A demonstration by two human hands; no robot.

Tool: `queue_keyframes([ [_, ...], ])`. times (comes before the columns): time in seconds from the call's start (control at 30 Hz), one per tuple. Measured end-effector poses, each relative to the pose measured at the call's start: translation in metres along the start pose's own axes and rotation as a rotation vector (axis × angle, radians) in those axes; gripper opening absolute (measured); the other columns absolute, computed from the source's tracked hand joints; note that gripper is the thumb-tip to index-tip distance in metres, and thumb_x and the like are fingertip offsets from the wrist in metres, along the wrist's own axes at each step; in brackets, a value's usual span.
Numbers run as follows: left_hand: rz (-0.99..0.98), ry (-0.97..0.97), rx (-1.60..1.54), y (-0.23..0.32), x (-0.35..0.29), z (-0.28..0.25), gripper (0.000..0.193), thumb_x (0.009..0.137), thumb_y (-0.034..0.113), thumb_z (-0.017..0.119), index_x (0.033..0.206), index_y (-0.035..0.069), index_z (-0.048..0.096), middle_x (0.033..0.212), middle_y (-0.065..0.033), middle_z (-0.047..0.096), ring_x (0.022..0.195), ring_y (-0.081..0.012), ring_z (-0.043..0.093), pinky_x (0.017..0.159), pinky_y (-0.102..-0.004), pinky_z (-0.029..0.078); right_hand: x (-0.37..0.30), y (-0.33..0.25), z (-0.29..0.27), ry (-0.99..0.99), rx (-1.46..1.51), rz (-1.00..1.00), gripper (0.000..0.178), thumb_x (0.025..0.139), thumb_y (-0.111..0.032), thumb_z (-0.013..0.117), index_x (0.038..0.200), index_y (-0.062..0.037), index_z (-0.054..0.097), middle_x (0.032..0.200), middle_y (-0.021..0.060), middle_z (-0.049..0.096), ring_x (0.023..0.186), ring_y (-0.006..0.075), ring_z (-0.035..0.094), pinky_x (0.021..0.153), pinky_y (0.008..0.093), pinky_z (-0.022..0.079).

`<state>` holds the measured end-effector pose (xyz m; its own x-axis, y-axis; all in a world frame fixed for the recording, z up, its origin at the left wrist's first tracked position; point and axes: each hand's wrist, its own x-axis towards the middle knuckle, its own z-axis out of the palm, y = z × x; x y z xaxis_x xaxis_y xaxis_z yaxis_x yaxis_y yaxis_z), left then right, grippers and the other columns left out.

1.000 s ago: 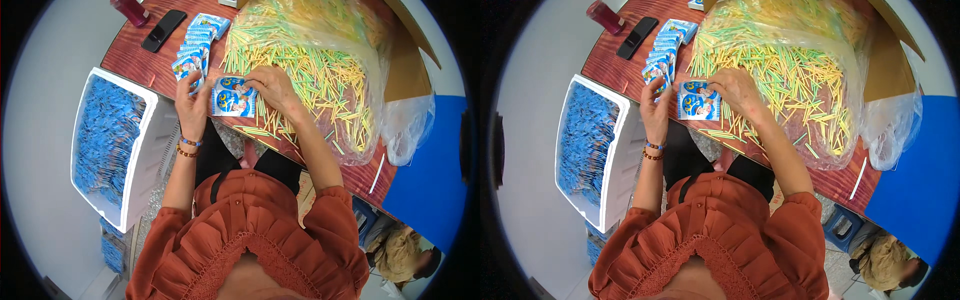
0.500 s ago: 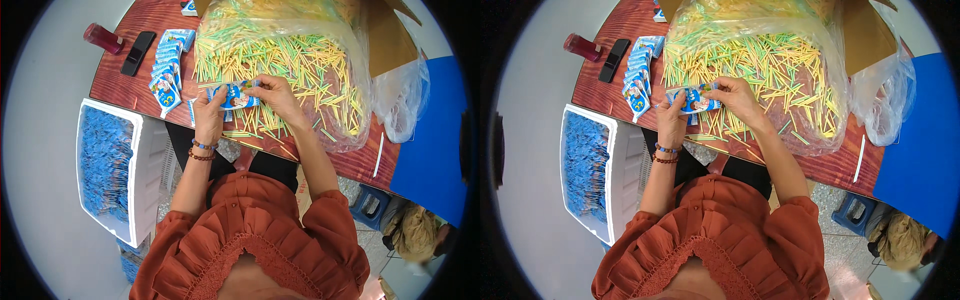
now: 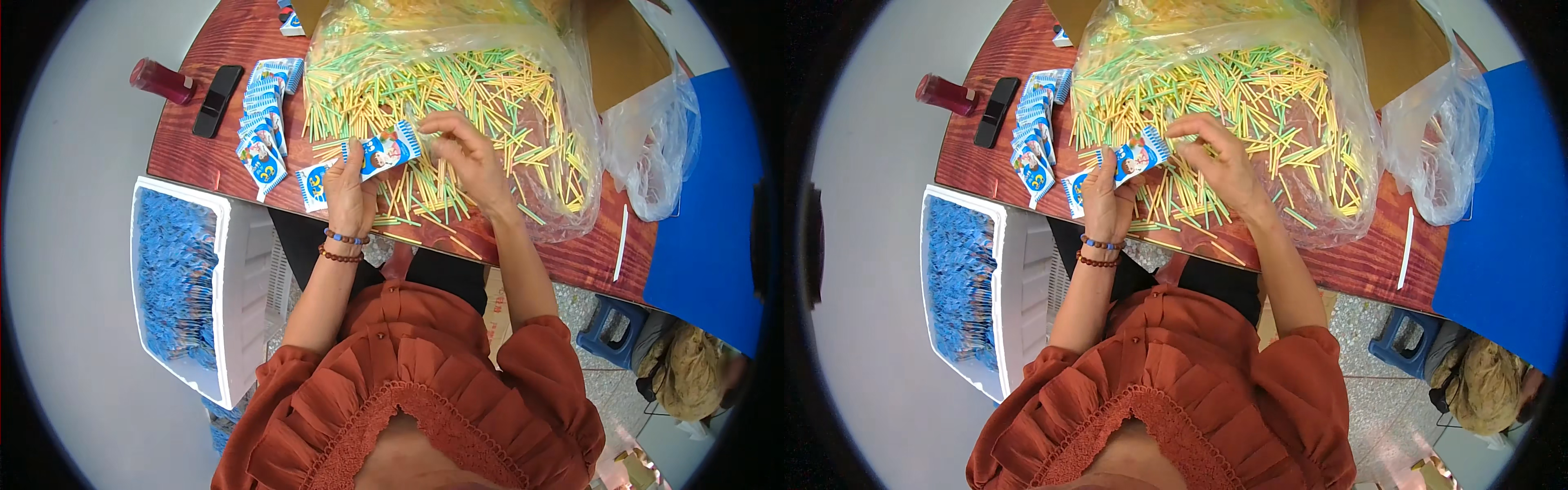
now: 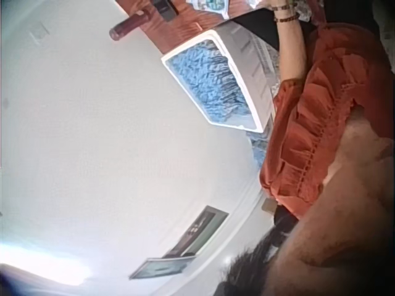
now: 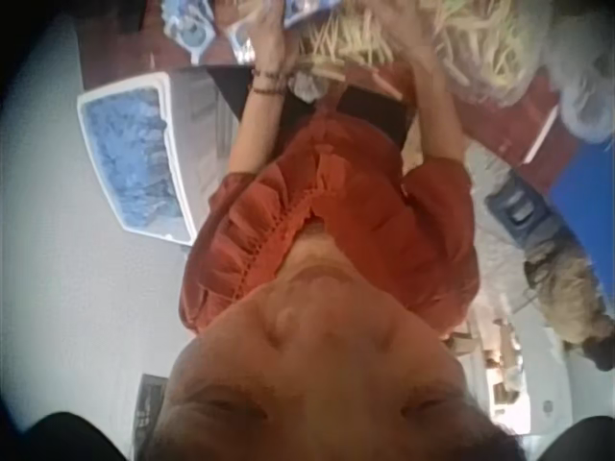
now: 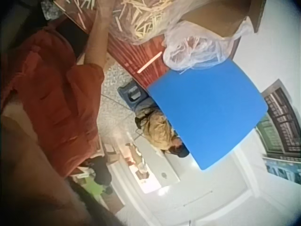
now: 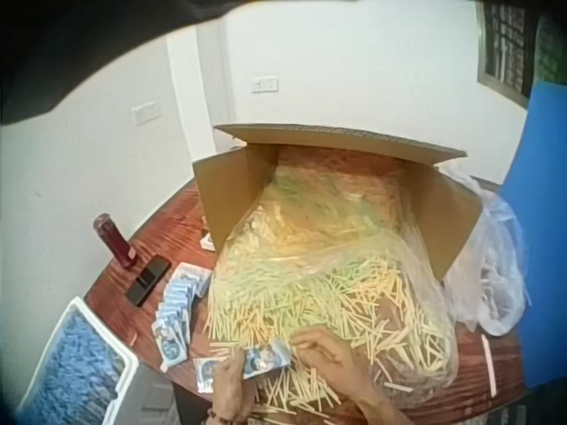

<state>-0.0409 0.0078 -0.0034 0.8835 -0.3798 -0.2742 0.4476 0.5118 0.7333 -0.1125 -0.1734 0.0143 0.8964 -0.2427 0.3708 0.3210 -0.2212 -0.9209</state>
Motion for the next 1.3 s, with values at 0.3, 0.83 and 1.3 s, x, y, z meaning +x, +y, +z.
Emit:
queue_keyframes([
  [0.3, -0.051, -0.114, 0.012, -0.014, -0.003, 0.015, 0.025, 0.098, 0.025, 0.055, 0.094, 0.003, 0.065, 0.089, -0.0050, 0.069, 0.079, -0.0134, 0.065, 0.071, -0.0310, 0.055, 0.002, 0.002, -0.001, -0.301, -0.279, -0.203, 0.024, 0.080, -0.021, 0.072, 0.103, -0.0146, 0.073, 0.139, 0.0063, 0.049, 0.132, 0.0287, 0.039, 0.109, 0.0435, 0.029],
  [0.83, -0.024, -0.047, 0.033, -0.015, -0.007, 0.006, 0.026, 0.097, 0.028, 0.056, 0.085, 0.007, 0.065, 0.083, -0.0021, 0.068, 0.072, -0.0100, 0.064, 0.062, -0.0253, 0.054, 0.062, 0.048, -0.145, -0.124, -1.417, 0.017, 0.033, 0.077, -0.014, 0.065, 0.108, -0.0040, 0.063, 0.124, 0.0095, 0.055, 0.114, 0.0292, 0.050, 0.097, 0.0442, 0.038],
  [1.3, -0.048, -0.027, 0.010, -0.006, -0.006, 0.002, 0.023, 0.097, 0.025, 0.056, 0.095, 0.004, 0.065, 0.090, -0.0032, 0.068, 0.078, -0.0099, 0.062, 0.064, -0.0251, 0.047, 0.089, 0.074, -0.150, -0.191, -1.593, -0.080, 0.026, 0.081, -0.012, 0.058, 0.105, -0.0023, 0.054, 0.108, 0.0134, 0.060, 0.108, 0.0287, 0.054, 0.092, 0.0428, 0.039],
])
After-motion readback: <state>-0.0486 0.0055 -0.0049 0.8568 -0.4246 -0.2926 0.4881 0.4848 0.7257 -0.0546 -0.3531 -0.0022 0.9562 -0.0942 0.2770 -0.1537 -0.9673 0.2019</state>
